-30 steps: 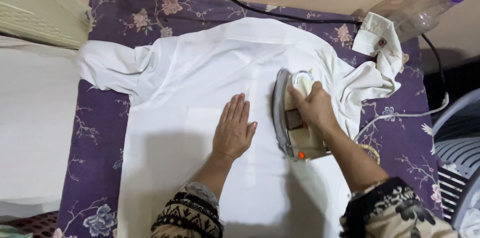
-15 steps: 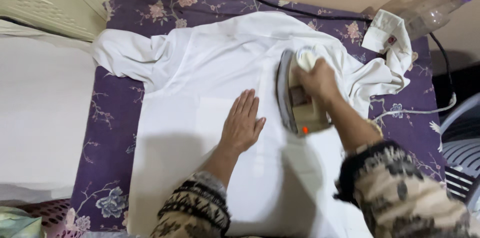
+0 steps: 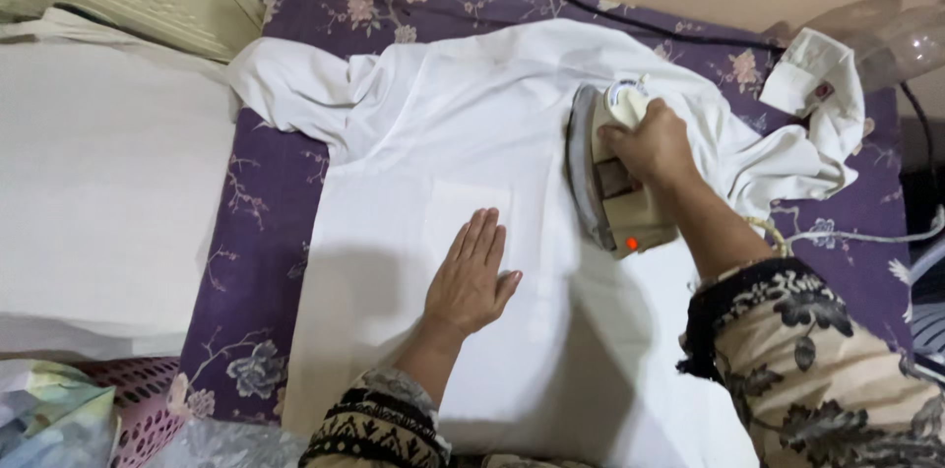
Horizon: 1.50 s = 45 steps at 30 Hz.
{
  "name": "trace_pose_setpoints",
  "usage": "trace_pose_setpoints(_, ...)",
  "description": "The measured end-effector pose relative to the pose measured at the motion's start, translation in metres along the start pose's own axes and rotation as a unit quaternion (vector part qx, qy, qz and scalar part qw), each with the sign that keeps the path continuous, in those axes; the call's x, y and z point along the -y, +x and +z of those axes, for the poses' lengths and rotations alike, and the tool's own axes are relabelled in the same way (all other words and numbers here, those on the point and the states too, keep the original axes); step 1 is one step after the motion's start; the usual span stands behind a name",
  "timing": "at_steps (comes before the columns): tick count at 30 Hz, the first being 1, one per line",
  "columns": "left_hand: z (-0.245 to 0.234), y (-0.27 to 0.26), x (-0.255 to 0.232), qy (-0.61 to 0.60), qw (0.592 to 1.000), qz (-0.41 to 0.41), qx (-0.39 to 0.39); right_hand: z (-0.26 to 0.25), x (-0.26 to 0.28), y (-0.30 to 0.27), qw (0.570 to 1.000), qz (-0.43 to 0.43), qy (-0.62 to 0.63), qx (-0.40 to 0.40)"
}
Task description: The person irons a white long-sleeved shirt on a purple floral-covered ironing board. They repeatedly smooth the fabric with one hand while moving the iron with the other, then flip the shirt to iron the other side and continue smoothing the collar and sleeves.
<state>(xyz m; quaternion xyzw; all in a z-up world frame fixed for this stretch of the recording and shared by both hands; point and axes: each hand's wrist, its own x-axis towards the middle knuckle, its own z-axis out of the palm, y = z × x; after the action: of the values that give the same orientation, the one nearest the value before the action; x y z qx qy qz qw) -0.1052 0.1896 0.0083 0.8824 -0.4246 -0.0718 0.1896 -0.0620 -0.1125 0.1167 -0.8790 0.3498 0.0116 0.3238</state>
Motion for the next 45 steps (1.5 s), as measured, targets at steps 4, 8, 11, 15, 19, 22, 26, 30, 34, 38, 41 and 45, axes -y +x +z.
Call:
trace_pose_setpoints(4,0.001,-0.001,-0.001,0.01,1.0,-0.003,0.009,0.005,-0.01,-0.016,1.0,0.01,-0.021,0.01)
trace_pose_setpoints(8,-0.004,0.0,-0.002,0.003,1.0,-0.001,-0.003,0.017,-0.023,-0.087,0.994,-0.06,-0.092,-0.02)
trace_pose_setpoints(11,-0.006,0.0,-0.001,0.014,1.0,-0.001,0.016,0.018,-0.024,-0.126,0.996,0.049,-0.055,0.041)
trace_pose_setpoints(15,-0.005,0.001,-0.002,0.013,1.0,0.004,-0.003,0.016,-0.02,-0.122,0.995,0.071,-0.054,0.043)
trace_pose_setpoints(19,-0.007,0.0,-0.001,0.01,1.0,-0.005,0.017,0.012,-0.015,-0.065,0.998,-0.012,-0.065,-0.008)
trace_pose_setpoints(22,-0.007,-0.001,-0.002,0.021,1.0,-0.009,0.018,0.008,-0.014,-0.016,0.997,-0.055,-0.055,-0.029)
trace_pose_setpoints(26,-0.002,0.001,-0.001,0.02,1.0,-0.01,0.004,0.003,-0.01,0.028,1.0,0.004,0.006,-0.007)
trace_pose_setpoints(30,0.001,-0.001,0.0,0.03,0.999,-0.013,0.007,0.014,-0.018,0.012,1.0,0.004,-0.004,-0.003)
trace_pose_setpoints(34,0.003,-0.001,0.001,0.018,1.0,-0.007,-0.001,0.031,-0.042,-0.063,1.0,0.011,0.007,-0.02)
trace_pose_setpoints(38,0.0,-0.009,0.002,-0.005,0.999,0.016,-0.046,0.039,-0.052,-0.164,0.995,0.09,0.011,0.03)
trace_pose_setpoints(41,-0.006,-0.031,0.007,-0.01,0.996,0.057,-0.072,0.041,-0.056,-0.234,0.987,0.134,-0.013,0.083)
trace_pose_setpoints(45,-0.012,-0.074,0.02,-0.006,0.995,0.07,-0.073,0.05,-0.064,-0.28,0.988,0.067,-0.096,0.099)
